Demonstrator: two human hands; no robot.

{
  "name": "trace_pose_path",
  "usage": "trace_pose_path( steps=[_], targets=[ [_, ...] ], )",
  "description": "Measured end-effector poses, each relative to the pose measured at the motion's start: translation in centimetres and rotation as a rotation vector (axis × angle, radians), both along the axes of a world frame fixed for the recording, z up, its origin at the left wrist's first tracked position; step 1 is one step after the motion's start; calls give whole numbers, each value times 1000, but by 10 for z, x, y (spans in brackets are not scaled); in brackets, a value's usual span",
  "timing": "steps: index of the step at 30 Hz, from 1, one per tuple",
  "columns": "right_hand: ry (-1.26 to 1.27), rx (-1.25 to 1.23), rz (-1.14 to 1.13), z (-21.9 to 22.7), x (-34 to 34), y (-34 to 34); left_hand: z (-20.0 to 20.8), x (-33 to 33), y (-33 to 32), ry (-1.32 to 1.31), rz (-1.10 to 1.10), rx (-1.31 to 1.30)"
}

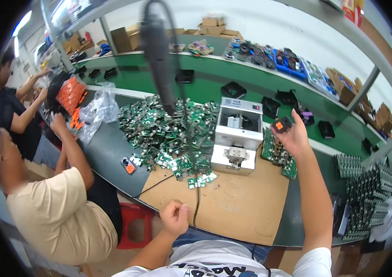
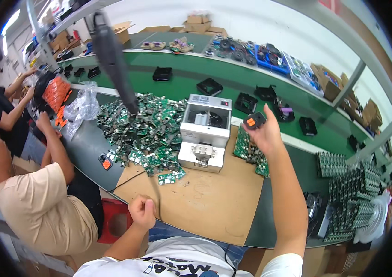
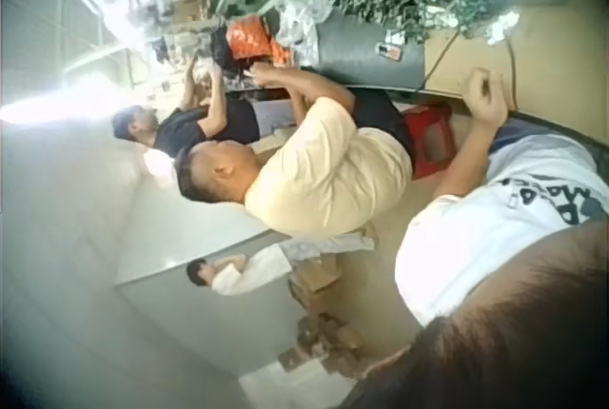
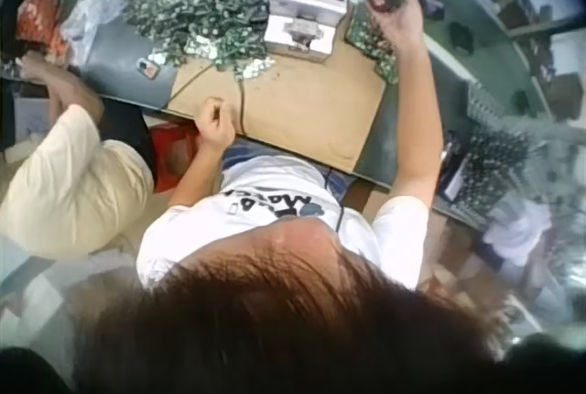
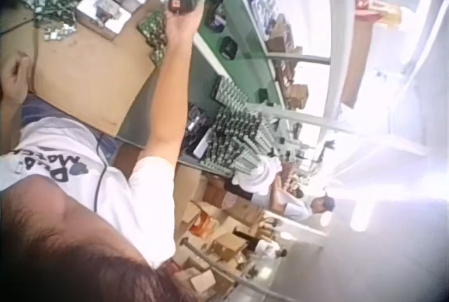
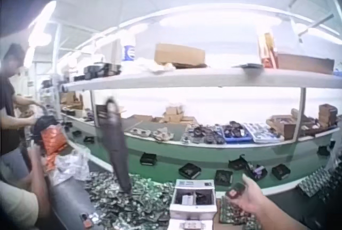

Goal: Assembling electronic circuit boards into plastic cases using an electric screwdriver.

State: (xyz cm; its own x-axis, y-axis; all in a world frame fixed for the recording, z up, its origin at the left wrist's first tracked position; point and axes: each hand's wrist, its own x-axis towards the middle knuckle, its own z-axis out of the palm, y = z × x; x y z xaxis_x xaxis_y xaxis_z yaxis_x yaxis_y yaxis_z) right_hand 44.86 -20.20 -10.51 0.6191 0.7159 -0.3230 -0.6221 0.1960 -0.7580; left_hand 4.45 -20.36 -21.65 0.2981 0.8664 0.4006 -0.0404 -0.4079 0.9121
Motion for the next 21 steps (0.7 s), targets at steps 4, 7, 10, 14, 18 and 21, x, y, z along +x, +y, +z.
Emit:
trace_pose_path(
  steps=[4,7,10,14,18,21],
  targets=[
    [89,30,149,-21,43,53,25,-8,23,108,228,-32],
    [153,131,142,-22,49,82,41,-28,46,218,342,183],
    [53,135,126,-6,44,89,51,-49,68,330,466,266],
    [-168,4,-61,20,25,76,57,-82,119,620,598,342],
    [-178,231,-230,35,-15,27,50,-98,148,929,548,235],
    [-348,399,-161,19,-67,-37,54,-95,148,906,517,60]
  ],
)
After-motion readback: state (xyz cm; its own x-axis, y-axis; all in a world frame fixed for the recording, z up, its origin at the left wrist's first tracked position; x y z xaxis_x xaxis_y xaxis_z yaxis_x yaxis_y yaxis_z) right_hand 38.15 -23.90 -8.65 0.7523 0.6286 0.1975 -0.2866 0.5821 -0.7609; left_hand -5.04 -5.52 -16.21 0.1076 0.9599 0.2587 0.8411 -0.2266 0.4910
